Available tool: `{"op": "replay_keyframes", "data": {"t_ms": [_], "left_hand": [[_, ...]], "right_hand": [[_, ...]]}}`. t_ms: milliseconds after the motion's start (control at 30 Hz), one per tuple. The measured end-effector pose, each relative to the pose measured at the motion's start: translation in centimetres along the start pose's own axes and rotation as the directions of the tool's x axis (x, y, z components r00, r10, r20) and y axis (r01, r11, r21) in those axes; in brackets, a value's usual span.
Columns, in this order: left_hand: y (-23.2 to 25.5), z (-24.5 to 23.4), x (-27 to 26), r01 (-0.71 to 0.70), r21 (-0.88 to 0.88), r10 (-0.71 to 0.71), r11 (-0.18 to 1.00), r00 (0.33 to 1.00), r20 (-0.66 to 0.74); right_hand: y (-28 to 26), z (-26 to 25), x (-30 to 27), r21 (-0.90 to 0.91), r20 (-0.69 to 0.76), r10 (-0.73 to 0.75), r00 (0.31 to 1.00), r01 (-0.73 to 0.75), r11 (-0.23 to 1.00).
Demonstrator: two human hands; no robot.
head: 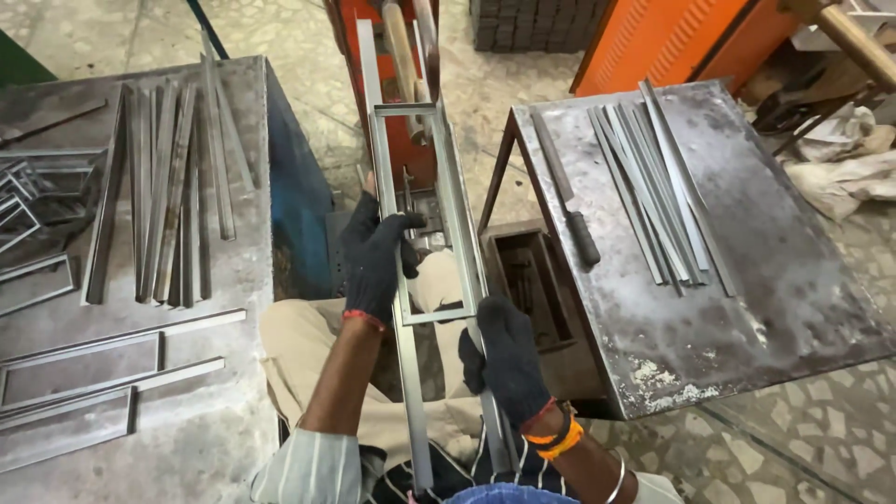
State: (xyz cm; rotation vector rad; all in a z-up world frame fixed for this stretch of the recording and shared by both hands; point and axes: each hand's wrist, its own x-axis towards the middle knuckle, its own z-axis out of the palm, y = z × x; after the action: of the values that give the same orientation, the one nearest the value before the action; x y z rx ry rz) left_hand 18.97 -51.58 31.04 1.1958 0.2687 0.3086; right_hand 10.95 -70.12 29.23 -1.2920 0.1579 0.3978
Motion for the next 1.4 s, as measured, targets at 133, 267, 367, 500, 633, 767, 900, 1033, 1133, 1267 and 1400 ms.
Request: {"op": "replay_keyframes", "data": {"t_ms": [133,267,367,500,633,767,900,1033,1133,1267,1400], "left_hand": [[-0.7,-0.3,2.7,-0.020,0.054,0.017,0.998,0.998,0.065],[0.8,0.1,3.9,-0.061,0.132,0.051,0.989,0.996,0.078],[2.4,1.1,3.9,-0.034,0.058,0.031,0.998,0.999,0.042],[0.7,0.0,4.8,-0.003,0.111,-0.001,0.994,0.999,0.034],[-0.5,-0.5,5.0,-0.007,0.042,0.004,0.999,0.998,0.066],[1.6,0.5,4.2,0.021,0.033,-0.023,0.999,0.999,0.037],[0.4,-0.1,4.6,-0.012,-0.018,0.013,1.000,0.999,0.047],[2.3,0.6,3.6,0.031,0.051,-0.035,0.998,0.996,0.079],[1.9,0.0,4.9,0.075,0.049,-0.080,0.996,0.991,0.112],[1.1,0.0,8.2,0.027,0.090,-0.039,0.996,0.990,0.134],[-1.1,-0.9,9.8,0.018,0.120,-0.030,0.993,0.995,0.099]], "right_hand": [[-0.8,0.5,2.0,0.027,0.029,-0.041,0.999,0.040,0.999],[-3.3,1.8,2.8,-0.029,0.050,-0.016,0.999,0.018,0.999],[-2.6,1.5,4.0,-0.018,0.069,-0.058,0.996,0.059,0.998],[-1.0,1.1,4.6,-0.046,0.032,-0.071,0.997,0.072,0.996],[-0.4,1.1,4.4,-0.005,0.033,-0.077,0.997,0.077,0.997],[0.4,1.1,4.4,-0.005,-0.027,-0.006,1.000,0.006,1.000],[0.1,1.3,4.6,-0.068,-0.036,-0.034,0.999,0.031,0.997],[-0.4,1.1,5.0,-0.107,-0.035,-0.056,0.998,0.052,0.993],[-1.6,2.2,8.0,-0.019,0.007,-0.120,0.993,0.120,0.993],[-6.0,4.2,10.8,0.024,0.079,-0.210,0.974,0.209,0.978],[-2.3,2.7,13.7,0.004,0.083,-0.257,0.963,0.258,0.966]]}}
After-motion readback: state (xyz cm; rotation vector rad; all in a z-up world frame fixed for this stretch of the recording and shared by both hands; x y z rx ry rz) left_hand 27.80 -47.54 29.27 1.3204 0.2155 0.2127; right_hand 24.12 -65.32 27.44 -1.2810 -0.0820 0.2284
